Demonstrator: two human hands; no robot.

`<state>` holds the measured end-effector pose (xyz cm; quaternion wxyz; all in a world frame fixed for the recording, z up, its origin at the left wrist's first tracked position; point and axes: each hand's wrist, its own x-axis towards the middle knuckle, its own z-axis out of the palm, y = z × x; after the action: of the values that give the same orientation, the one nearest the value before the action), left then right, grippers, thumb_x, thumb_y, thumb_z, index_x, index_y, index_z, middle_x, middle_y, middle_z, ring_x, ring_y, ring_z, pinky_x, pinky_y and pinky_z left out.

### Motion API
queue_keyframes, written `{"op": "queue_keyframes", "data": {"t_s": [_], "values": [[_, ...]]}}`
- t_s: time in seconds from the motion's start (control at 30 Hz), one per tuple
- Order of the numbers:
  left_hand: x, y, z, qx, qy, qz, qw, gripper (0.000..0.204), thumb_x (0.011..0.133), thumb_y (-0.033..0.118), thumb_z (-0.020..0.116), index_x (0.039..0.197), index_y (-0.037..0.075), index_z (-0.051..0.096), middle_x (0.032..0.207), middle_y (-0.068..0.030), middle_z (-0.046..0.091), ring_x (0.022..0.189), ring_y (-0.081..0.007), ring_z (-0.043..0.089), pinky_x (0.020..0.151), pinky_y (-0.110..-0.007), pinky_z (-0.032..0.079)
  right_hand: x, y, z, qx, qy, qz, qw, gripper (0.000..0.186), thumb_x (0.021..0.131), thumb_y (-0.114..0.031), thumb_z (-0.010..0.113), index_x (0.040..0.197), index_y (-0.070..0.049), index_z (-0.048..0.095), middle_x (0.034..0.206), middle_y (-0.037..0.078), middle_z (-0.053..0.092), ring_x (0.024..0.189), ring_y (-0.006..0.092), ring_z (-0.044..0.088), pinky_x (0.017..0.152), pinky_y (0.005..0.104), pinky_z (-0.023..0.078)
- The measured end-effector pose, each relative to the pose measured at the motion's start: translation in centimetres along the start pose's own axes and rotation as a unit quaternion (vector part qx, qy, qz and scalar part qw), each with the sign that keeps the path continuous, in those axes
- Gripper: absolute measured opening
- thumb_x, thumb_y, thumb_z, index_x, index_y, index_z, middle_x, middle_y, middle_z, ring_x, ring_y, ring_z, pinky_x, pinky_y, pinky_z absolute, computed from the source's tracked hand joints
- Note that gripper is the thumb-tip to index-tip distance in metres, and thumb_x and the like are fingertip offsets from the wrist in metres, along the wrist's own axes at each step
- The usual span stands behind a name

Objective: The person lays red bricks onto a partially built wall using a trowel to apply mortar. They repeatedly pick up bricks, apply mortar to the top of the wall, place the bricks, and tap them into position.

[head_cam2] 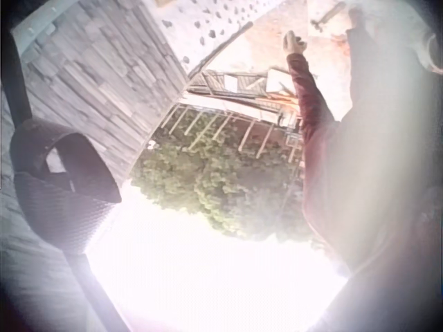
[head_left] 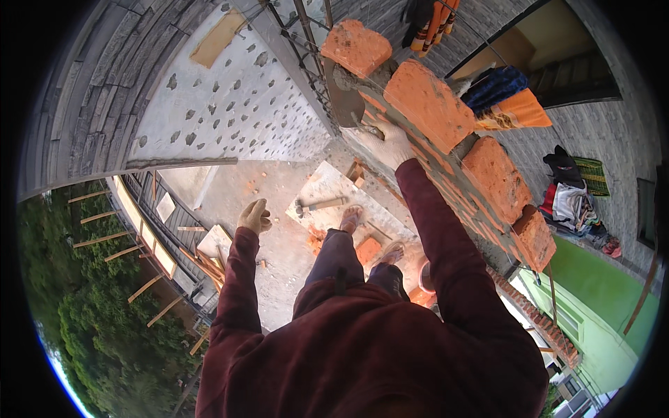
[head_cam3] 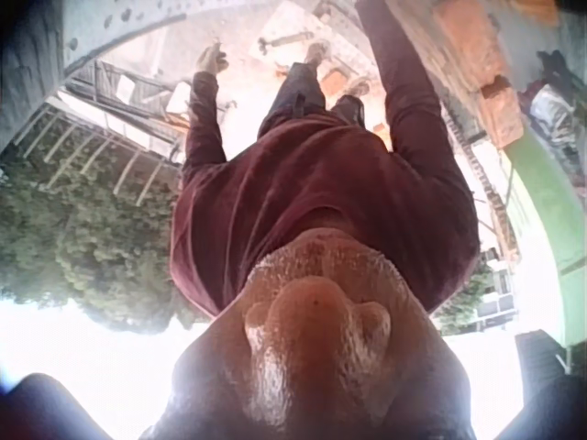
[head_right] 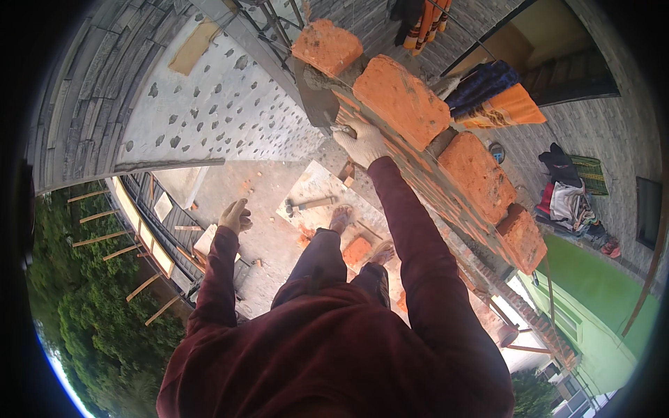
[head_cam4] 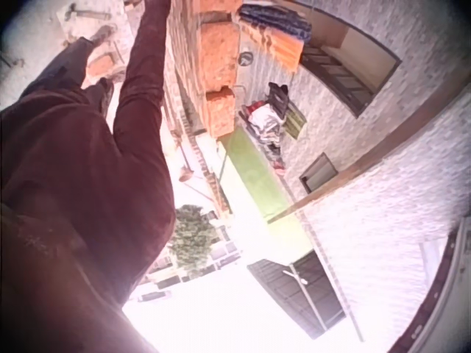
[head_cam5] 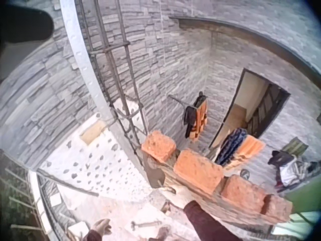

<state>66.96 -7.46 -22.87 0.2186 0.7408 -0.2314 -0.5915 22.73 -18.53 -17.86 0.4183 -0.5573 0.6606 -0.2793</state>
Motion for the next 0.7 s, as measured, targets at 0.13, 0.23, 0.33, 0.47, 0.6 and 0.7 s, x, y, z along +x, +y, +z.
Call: {"op": "queue_keyframes", "data": {"t_s": [0.13,0.23,0.33,0.47,0.6,0.7], "values": [[-1.4,-0.6,-0.1,-0.011,-0.002,0.014,1.0,0.06,0.095,0.05,0.071,0.138,0.008,0.063,0.099,-0.0116,0.067,0.066,-0.018,0.066,0.064,-0.036,0.06,-4.1,0.8,-1.6,0.013,0.012,0.007,1.0,0.042,0.089,-0.04,0.074,0.103,0.0,0.071,0.083,0.014,0.068,0.075,0.0281,0.065,0.072,0.0375,0.052],[-2.6,-1.5,0.0,-0.01,-0.013,0.021,1.0,0.061,0.096,0.05,0.07,0.138,0.007,0.062,0.1,-0.0121,0.067,0.066,-0.018,0.066,0.064,-0.036,0.06,-6.7,1.9,-2.6,-0.086,0.027,0.01,0.996,0.042,0.09,-0.038,0.075,0.107,0.0,0.072,0.082,0.014,0.068,0.074,0.0273,0.065,0.071,0.0384,0.052],[-2.9,-3.2,0.3,-0.014,-0.019,0.0,1.0,0.062,0.096,0.05,0.069,0.139,0.007,0.061,0.101,-0.0123,0.067,0.067,-0.0188,0.066,0.063,-0.036,0.06,-11.3,2.4,-4.0,-0.071,0.052,0.022,0.996,0.041,0.09,-0.036,0.075,0.111,-0.001,0.071,0.082,0.014,0.068,0.074,0.0295,0.065,0.071,0.039,0.053],[-2.8,-6.2,1.6,0.005,-0.02,-0.028,0.999,0.059,0.095,0.051,0.069,0.137,0.01,0.062,0.104,-0.013,0.067,0.067,-0.0189,0.065,0.065,-0.039,0.061,-18.9,1.8,-7.5,-0.12,0.037,0.039,0.991,0.038,0.09,-0.035,0.073,0.107,-0.001,0.071,0.083,0.018,0.068,0.077,0.0347,0.068,0.072,0.0433,0.053],[-2.5,-10.9,3.3,0.024,-0.04,-0.055,0.997,0.058,0.096,0.052,0.068,0.132,0.008,0.063,0.098,-0.0117,0.067,0.063,-0.0211,0.064,0.06,-0.041,0.06,-25.4,0.6,-12.0,-0.234,-0.016,0.021,0.972,0.042,0.09,-0.042,0.069,0.091,0.0,0.067,0.082,0.021,0.066,0.078,0.0383,0.067,0.07,0.0471,0.051],[-1.8,-11.7,4.3,0.07,-0.05,-0.078,0.993,0.054,0.096,0.05,0.067,0.13,0.008,0.064,0.095,-0.0112,0.066,0.061,-0.0201,0.062,0.058,-0.04,0.058,-28.2,-0.9,-15.5,-0.184,-0.013,0.008,0.983,0.041,0.09,-0.041,0.069,0.091,0.0,0.068,0.082,0.021,0.066,0.078,0.0379,0.066,0.071,0.0461,0.051]]}}
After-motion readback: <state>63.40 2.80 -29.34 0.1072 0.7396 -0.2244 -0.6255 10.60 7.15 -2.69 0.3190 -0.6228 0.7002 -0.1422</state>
